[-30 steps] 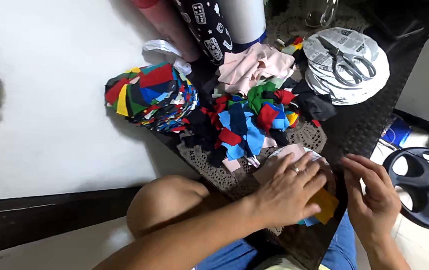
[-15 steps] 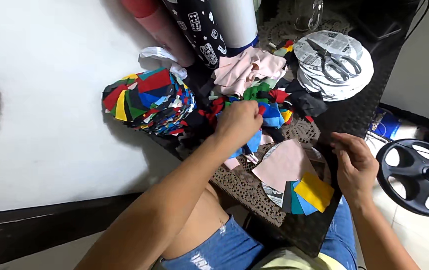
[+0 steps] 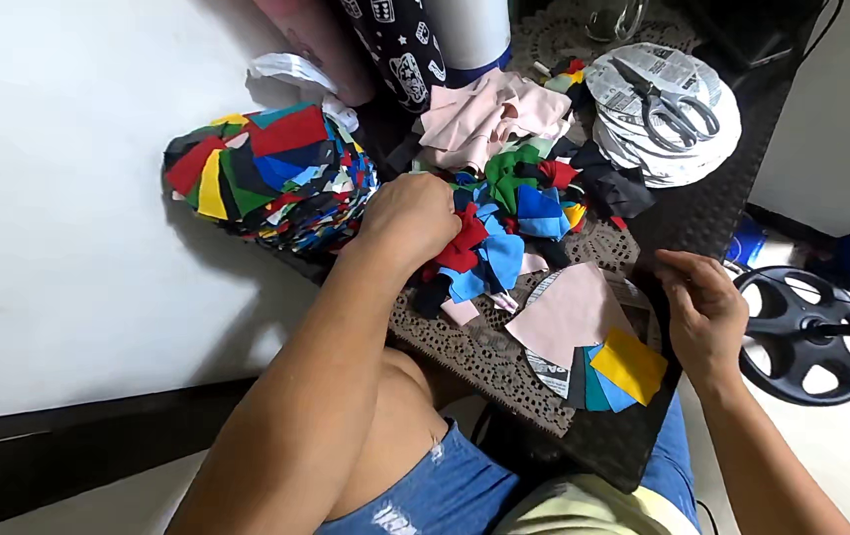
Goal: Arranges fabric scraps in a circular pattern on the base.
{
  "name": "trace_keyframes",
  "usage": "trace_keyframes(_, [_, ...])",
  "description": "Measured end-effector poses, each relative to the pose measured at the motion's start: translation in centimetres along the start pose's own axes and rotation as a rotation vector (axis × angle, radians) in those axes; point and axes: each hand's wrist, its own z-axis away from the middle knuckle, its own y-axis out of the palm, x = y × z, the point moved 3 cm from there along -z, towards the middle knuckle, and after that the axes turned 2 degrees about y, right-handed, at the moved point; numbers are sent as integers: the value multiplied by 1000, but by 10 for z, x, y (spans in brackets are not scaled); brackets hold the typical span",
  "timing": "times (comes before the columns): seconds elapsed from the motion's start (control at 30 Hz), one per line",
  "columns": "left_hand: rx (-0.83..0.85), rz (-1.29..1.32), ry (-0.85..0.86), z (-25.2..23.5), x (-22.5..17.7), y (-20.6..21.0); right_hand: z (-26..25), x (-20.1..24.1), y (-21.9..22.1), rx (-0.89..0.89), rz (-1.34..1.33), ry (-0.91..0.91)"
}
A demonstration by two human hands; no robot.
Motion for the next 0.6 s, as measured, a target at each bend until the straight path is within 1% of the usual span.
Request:
trace_keyframes(0.1, [31,1,10,-3,8,0,0,-1,0,8,23,-8])
trace_keyframes(0.2, [10,57,6,-4,21,-7,-1,1,1,29,33,-29])
trace_keyframes(0.33, [-16,98,-38,-1,38,-17,-10,20,10,75,94,-116])
trace_keyframes(0.5, [-5,57,-123,3,51,-22,-34,56,49,196,206,-264])
trace_keyframes(0.57, [-51,83,-130,7,48,-22,-43,68,69,244,214,-298])
trace_keyframes(0.6, [-99,118,-107,9,46,-22,-47,74,79,271,209,-307])
